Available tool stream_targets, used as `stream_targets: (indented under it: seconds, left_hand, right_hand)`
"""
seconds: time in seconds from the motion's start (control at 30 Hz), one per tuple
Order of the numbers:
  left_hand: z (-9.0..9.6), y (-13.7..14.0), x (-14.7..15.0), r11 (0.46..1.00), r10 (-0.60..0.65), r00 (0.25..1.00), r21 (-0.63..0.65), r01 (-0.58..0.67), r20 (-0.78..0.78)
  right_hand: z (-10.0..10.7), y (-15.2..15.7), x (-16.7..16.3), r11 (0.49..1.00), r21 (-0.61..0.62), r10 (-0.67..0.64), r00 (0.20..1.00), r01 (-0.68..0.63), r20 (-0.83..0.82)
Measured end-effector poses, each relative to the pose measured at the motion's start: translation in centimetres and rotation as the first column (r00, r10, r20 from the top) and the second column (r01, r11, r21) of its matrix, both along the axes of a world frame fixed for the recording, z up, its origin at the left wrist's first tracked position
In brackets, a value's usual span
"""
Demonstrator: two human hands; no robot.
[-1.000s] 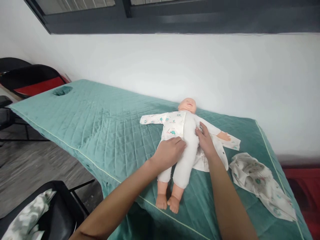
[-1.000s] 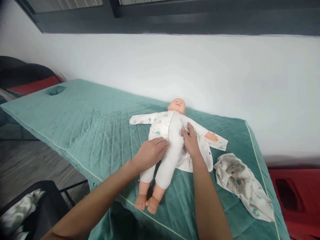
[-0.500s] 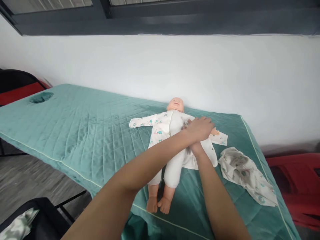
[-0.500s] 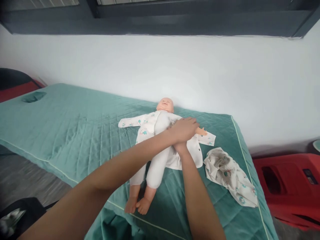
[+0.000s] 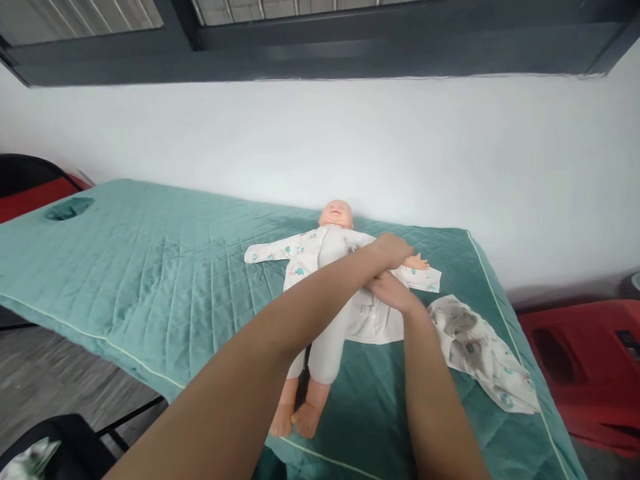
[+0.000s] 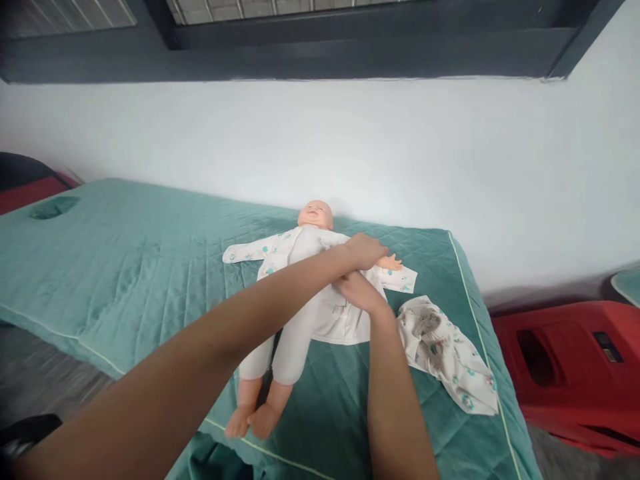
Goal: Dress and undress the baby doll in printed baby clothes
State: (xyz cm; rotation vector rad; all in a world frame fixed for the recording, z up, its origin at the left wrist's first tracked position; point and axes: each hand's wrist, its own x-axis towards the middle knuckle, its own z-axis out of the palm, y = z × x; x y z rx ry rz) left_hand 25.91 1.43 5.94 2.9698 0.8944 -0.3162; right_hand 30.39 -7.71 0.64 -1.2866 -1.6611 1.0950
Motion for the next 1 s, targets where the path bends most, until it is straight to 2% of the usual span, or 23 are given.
stream_targets:
  seconds: [0.03, 0.1, 0.17, 0.27, 0.33, 0.43, 0.57, 0.7, 0.77, 0.9, 1.0]
  left_hand:
    - [0.4, 0.2, -0.2, 1.000, -0.001, 1.000, -0.015, 0.001, 0.004]
    - [1.1, 0.5, -0.8, 0.999, 0.004, 1.000, -0.043, -0.003, 0.026]
    - [1.4, 0.6, -1.3, 0.999, 0.013, 0.998, -0.052, -0.010, 0.058]
    - [1.5, 0.5, -2.0, 0.999, 0.018, 0.996, -0.047, -0.013, 0.091]
    - [1.4, 0.3, -2.5, 0.999, 0.012, 0.994, -0.041, -0.008, 0.111]
    - [1.0, 0.0, -3.0, 1.000, 0.004, 0.986, -0.003, -0.004, 0.167]
    - [0.4, -0.2, -3.6, 1.000, 0.007, 0.980, 0.023, -0.011, 0.201]
    - [-0.4, 0.0, -3.8, 1.000, -0.016, 0.991, 0.000, 0.016, 0.132]
    - [-0.9, 0.2, -3.9, 1.000, -0.026, 0.995, 0.019, 0.024, 0.100]
    - [-1.2, 0.1, -3.9, 0.998, -0.033, 0.998, 0.055, 0.030, 0.059]
    - [-1.0, -0.2, -3.8, 0.999, -0.016, 0.999, 0.052, 0.014, 0.033]
  right_hand:
    - [0.9, -0.4, 1.0, 0.997, -0.048, 0.061, 0.998, -0.060, 0.022]
    - [2.0, -0.9, 3.0, 0.992, -0.118, 0.059, 0.996, -0.051, 0.061]
    - [2.1, -0.8, 4.8, 0.977, -0.167, -0.095, 0.973, 0.132, 0.209]
    - [0.6, 0.0, 6.0, 0.893, -0.122, -0.327, 0.810, 0.433, 0.487]
    - [-0.6, 0.7, 6.0, 0.851, -0.070, -0.409, 0.742, 0.520, 0.531]
    - [-1.7, 1.2, 5.9, 0.817, -0.052, -0.506, 0.756, 0.575, 0.415]
    - [-1.5, 0.8, 7.4, 0.782, -0.077, -0.589, 0.774, 0.618, 0.231]
    - [-0.9, 0.1, 8.7, 0.671, -0.122, -0.738, 0.675, 0.731, -0.010]
    - [-0.6, -0.1, 8.6, 0.636, -0.159, -0.772, 0.620, 0.755, -0.142]
    - [0.1, -0.2, 8.2, 0.614, -0.188, -0.772, 0.534, 0.767, -0.345]
    - [0.8, -0.1, 7.9, 0.638, -0.213, -0.704, 0.448, 0.740, -0.551]
